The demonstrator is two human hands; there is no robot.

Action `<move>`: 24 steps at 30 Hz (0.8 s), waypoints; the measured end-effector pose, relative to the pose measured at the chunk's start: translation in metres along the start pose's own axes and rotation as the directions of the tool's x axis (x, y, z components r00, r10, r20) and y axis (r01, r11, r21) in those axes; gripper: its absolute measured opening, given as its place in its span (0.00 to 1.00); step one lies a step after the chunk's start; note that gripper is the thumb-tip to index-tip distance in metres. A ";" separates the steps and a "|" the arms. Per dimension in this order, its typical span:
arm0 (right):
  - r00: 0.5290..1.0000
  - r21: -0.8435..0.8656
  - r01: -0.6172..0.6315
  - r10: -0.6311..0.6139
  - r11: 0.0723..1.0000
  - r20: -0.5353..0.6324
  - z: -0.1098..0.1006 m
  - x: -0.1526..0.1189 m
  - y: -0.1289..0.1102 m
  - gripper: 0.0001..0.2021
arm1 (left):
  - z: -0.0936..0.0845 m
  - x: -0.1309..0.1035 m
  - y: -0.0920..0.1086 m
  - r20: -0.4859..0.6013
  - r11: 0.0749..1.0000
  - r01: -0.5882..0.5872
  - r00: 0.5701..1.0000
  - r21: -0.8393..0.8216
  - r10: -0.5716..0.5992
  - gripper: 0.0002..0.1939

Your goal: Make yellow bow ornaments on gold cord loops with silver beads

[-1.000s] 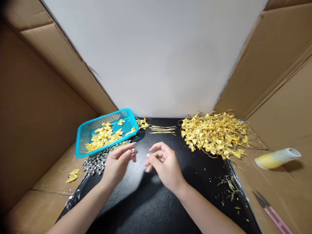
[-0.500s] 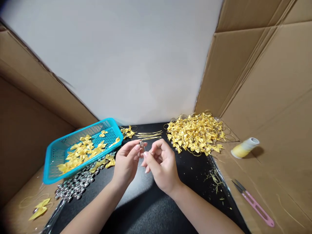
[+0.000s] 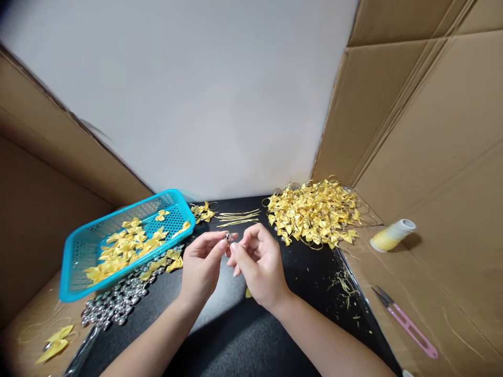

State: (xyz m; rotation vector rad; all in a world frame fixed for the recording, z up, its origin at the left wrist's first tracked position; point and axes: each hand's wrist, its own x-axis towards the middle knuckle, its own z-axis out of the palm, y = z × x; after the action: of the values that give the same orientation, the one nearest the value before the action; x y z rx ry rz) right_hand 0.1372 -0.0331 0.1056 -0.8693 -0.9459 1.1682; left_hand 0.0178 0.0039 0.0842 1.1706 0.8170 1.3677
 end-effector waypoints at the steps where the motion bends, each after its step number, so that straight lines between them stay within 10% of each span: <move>1: 1.000 0.001 0.003 -0.003 1.000 -0.009 0.000 0.000 0.000 0.16 | 0.000 -0.001 -0.001 0.007 1.000 -0.016 1.000 0.025 0.016 0.10; 9: 0.997 -0.077 -0.006 0.012 0.997 0.076 -0.002 0.007 0.005 0.12 | -0.006 0.003 0.002 -0.005 0.999 -0.013 1.000 -0.037 0.013 0.10; 14: 0.994 -0.139 0.010 0.005 0.990 0.108 -0.004 0.009 0.010 0.07 | -0.015 0.016 0.020 0.185 0.992 0.110 0.975 0.067 -0.121 0.09; 24: 0.981 -0.190 0.004 0.033 0.982 0.193 -0.009 0.014 0.010 0.08 | -0.020 0.018 0.036 0.222 0.955 -0.122 0.973 0.271 0.062 0.02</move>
State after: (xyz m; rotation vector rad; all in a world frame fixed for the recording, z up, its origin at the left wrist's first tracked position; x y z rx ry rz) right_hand 0.1442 -0.0183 0.0956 -0.9252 -1.2291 1.2057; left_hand -0.0103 0.0187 0.1162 1.5669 0.8307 1.2005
